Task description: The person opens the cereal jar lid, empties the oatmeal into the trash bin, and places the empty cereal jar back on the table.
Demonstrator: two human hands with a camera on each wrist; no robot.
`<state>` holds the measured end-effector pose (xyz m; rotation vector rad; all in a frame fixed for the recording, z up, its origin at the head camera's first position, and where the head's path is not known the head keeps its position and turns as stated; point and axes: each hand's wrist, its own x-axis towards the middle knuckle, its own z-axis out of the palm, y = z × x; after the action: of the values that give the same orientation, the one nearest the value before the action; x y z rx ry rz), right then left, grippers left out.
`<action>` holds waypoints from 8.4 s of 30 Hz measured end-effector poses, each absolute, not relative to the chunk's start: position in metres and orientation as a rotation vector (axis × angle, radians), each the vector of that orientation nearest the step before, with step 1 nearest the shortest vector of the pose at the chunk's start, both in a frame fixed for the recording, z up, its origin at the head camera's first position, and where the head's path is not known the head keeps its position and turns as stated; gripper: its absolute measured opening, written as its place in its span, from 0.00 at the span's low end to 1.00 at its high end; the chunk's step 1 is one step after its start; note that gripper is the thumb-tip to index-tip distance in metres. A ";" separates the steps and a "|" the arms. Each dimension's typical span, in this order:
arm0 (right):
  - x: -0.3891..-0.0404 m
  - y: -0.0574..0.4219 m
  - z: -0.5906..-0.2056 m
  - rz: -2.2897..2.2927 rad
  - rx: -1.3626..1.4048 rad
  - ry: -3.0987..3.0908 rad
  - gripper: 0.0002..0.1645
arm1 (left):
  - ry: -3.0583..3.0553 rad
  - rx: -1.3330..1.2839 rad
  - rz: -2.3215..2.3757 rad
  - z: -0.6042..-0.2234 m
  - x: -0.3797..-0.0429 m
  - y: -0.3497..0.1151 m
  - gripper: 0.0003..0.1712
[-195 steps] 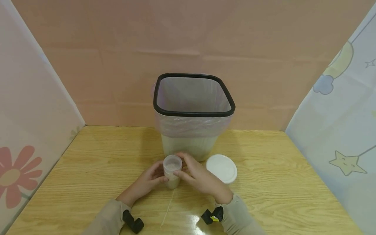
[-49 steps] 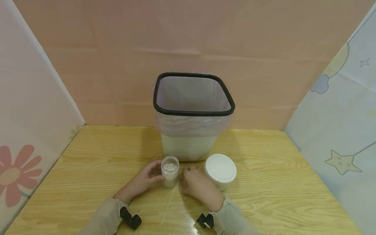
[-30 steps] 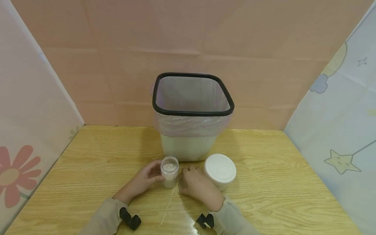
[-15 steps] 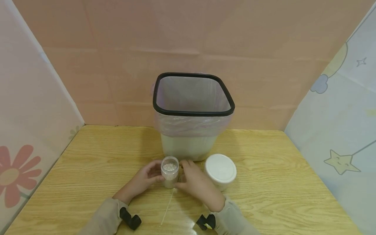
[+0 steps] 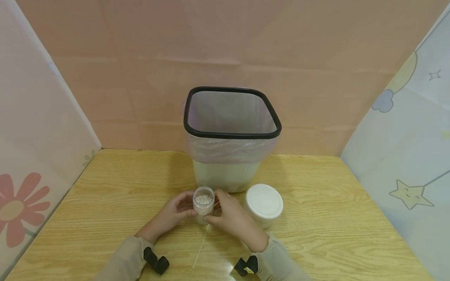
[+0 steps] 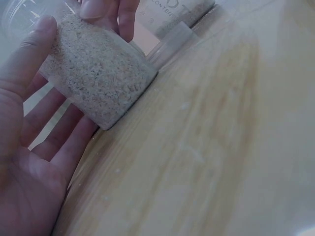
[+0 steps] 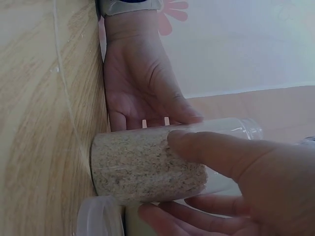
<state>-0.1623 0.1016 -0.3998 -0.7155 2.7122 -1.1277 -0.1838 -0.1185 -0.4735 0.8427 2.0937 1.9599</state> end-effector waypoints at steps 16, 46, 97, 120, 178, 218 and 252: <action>-0.162 0.100 -0.400 -1.176 -0.716 2.716 0.30 | 2.085 0.819 1.988 -0.473 -0.183 -0.117 0.27; -0.151 0.114 -0.360 -1.636 -1.033 2.610 0.27 | 2.307 0.710 2.119 -0.390 -0.148 -0.090 0.19; -0.183 0.156 -0.243 -2.098 -1.345 2.590 0.35 | 1.424 0.270 2.492 -0.222 -0.175 -0.038 0.25; -0.181 0.125 -0.180 -2.020 -0.859 2.900 0.15 | 1.431 0.420 2.608 -0.201 -0.188 -0.035 0.24; -0.219 0.112 -0.160 -1.733 -0.665 3.114 0.22 | 2.557 0.797 2.052 -0.189 -0.222 -0.051 0.33; -0.232 0.115 -0.174 -1.939 -0.868 2.856 0.22 | 2.704 0.807 1.886 -0.179 -0.232 -0.063 0.27; -0.202 0.108 -0.174 -1.943 -0.911 2.861 0.18 | 2.878 1.027 1.757 -0.190 -0.231 -0.062 0.28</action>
<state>-0.2016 0.1083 -0.1737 -0.9114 2.8614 -1.9431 -0.2310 -0.0623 -0.1904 1.0274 2.8782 1.7570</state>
